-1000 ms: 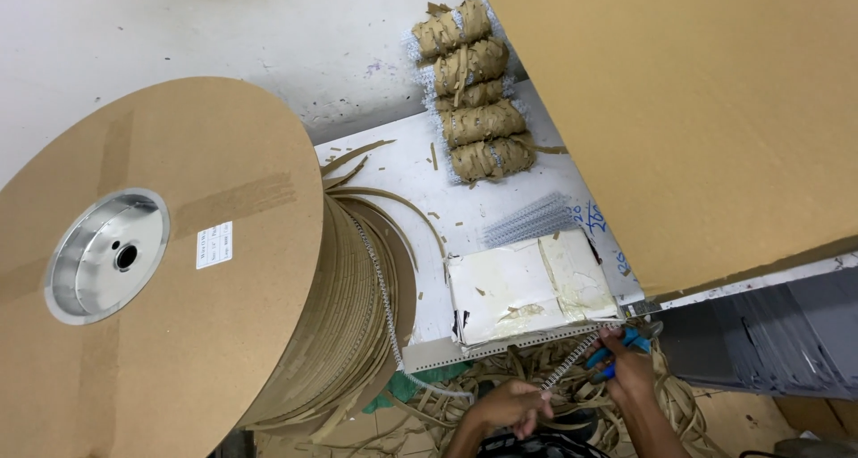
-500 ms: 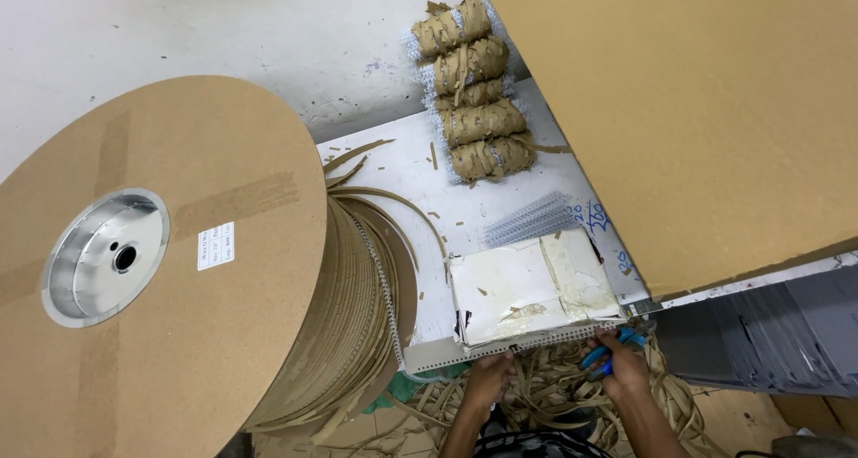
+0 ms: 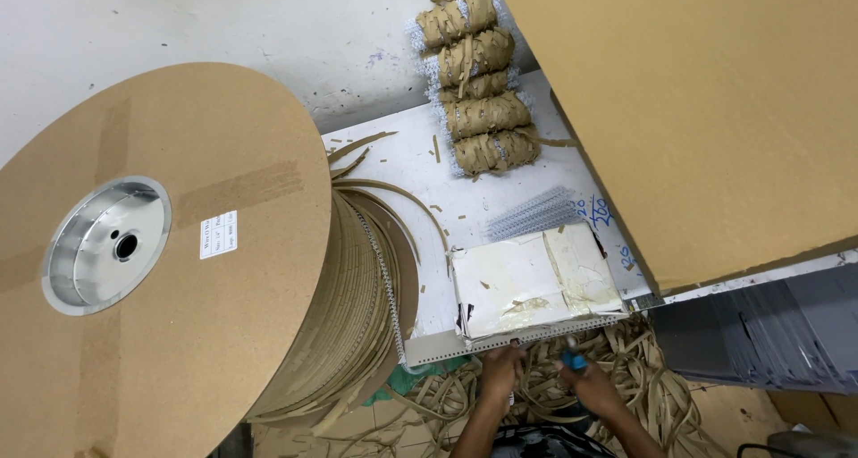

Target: The person sits on the floor and uses blue-handled pliers to cut a white corrugated cable into short segments. The cut pieces are placed on a white box on the floor, while a large spool of cable sits nearby.

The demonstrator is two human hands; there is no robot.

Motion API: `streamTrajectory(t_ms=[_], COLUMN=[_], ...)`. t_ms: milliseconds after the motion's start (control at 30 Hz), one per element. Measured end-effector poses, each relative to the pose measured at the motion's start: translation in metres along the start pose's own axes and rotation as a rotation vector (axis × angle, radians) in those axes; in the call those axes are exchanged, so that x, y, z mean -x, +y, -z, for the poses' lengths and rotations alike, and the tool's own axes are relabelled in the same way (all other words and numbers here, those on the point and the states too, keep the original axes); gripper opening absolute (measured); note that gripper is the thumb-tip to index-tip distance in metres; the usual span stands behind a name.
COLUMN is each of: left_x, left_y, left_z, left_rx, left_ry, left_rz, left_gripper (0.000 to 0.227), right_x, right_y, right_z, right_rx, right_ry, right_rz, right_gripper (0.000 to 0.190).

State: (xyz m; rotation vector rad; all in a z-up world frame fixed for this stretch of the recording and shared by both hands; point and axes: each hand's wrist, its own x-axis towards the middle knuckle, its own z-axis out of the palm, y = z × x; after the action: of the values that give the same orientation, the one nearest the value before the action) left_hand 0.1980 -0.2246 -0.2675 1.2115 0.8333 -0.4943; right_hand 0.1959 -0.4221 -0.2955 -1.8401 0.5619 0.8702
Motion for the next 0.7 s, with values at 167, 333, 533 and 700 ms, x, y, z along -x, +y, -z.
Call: streamTrajectory(t_ms=[167, 333, 533, 700], left_x=[-0.018, -0.007, -0.002, -0.025], left_y=[-0.015, -0.011, -0.002, -0.013], left_z=[0.001, -0.001, -0.006, -0.018], left_rx=[0.063, 0.065, 0.022, 0.246], left_ry=[-0.025, -0.013, -0.074, -0.036], left_rz=[-0.009, 0.014, 0.025, 0.086], left_gripper=[0.035, 0.043, 0.034, 0.022], right_x=[-0.071, -0.067, -0.053, -0.041], right_y=[0.050, 0.027, 0.004, -0.005], right_z=[-0.026, -0.033, -0.036, -0.039], right_rx=[0.354, 0.426, 0.425, 0.430], right_ry=[-0.074, -0.077, -0.117, -0.033], right_rz=[0.241, 0.335, 0.327, 0.130], right_gripper=[0.049, 0.057, 0.020, 0.033])
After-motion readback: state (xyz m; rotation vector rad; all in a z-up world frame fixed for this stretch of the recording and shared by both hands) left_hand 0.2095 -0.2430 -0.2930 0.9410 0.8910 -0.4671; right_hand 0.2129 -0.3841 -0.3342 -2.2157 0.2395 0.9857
